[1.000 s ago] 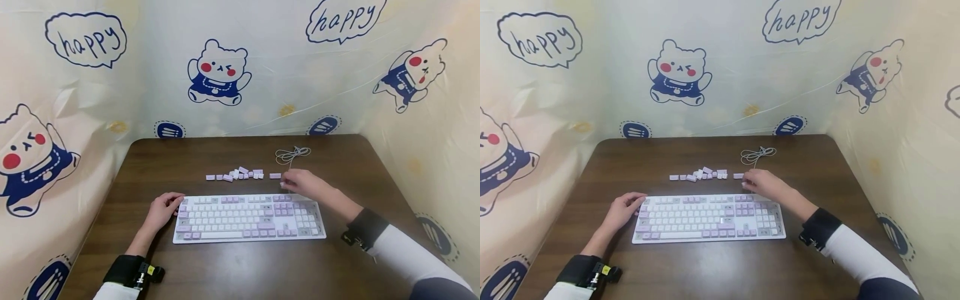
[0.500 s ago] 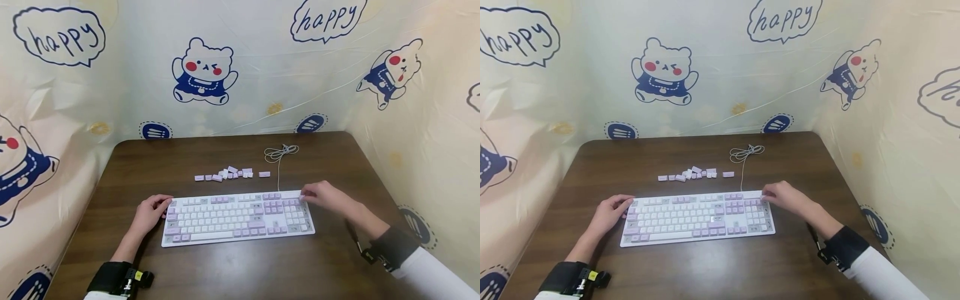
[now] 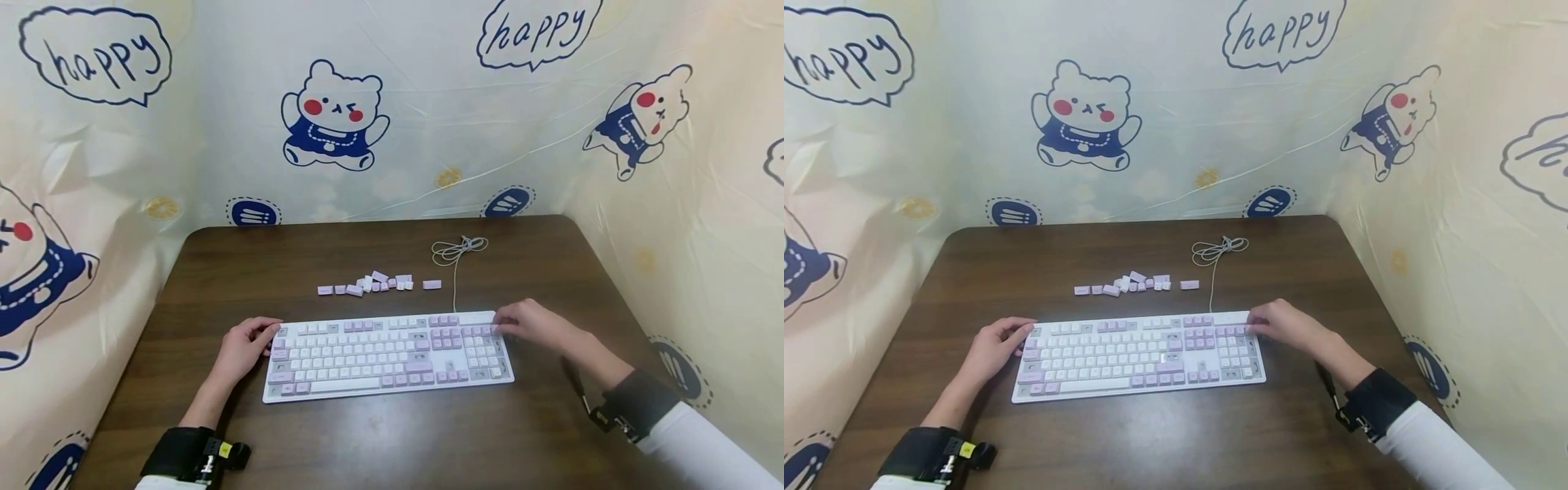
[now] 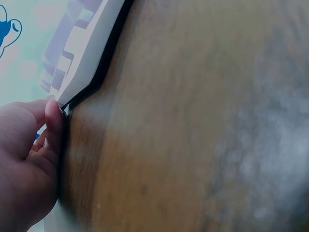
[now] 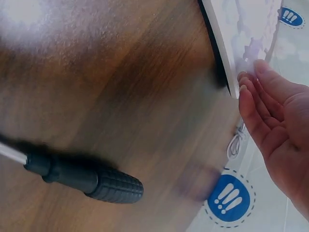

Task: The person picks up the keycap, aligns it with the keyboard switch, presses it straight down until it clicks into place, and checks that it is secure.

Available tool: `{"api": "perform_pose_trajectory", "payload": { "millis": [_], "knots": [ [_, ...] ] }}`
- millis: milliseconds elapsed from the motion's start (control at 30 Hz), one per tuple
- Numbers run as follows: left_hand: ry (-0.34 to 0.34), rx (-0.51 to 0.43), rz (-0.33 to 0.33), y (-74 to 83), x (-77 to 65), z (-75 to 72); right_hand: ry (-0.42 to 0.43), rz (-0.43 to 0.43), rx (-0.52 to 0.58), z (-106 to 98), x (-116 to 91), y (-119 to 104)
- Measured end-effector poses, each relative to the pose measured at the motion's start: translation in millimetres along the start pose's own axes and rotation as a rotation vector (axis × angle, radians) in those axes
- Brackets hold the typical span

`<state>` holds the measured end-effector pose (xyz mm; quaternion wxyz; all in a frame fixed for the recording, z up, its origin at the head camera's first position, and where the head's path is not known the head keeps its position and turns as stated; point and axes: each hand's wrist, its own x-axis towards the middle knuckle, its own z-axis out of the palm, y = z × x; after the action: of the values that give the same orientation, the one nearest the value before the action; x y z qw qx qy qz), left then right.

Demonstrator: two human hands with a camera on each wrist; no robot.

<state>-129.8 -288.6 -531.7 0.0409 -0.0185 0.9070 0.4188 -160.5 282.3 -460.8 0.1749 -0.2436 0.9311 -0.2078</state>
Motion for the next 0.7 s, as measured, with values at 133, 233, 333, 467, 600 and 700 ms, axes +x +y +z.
{"api": "perform_pose_trajectory", "payload": {
  "millis": [133,233,333,467,600,700],
  "knots": [
    [-0.010,0.014,-0.015,0.2,0.1,-0.8,-0.015,-0.020,-0.051,-1.1,0.0,-2.5],
    [-0.023,0.018,-0.015,1.1,0.7,-2.3,-0.022,-0.037,-0.080,-1.4,1.2,-4.4],
    [-0.044,0.030,-0.010,3.8,0.3,-4.8,-0.027,-0.040,-0.105,-0.5,3.1,-6.6],
    [-0.092,0.037,-0.007,8.8,-1.0,-8.3,-0.038,-0.046,-0.122,0.4,5.5,-8.9],
    [-0.123,0.023,-0.012,14.1,-1.4,-9.7,-0.041,-0.062,-0.122,0.0,6.4,-8.4],
    [-0.121,0.022,-0.013,15.4,-0.5,-10.3,-0.028,-0.078,-0.120,-0.4,6.3,-7.2]
  ]
}}
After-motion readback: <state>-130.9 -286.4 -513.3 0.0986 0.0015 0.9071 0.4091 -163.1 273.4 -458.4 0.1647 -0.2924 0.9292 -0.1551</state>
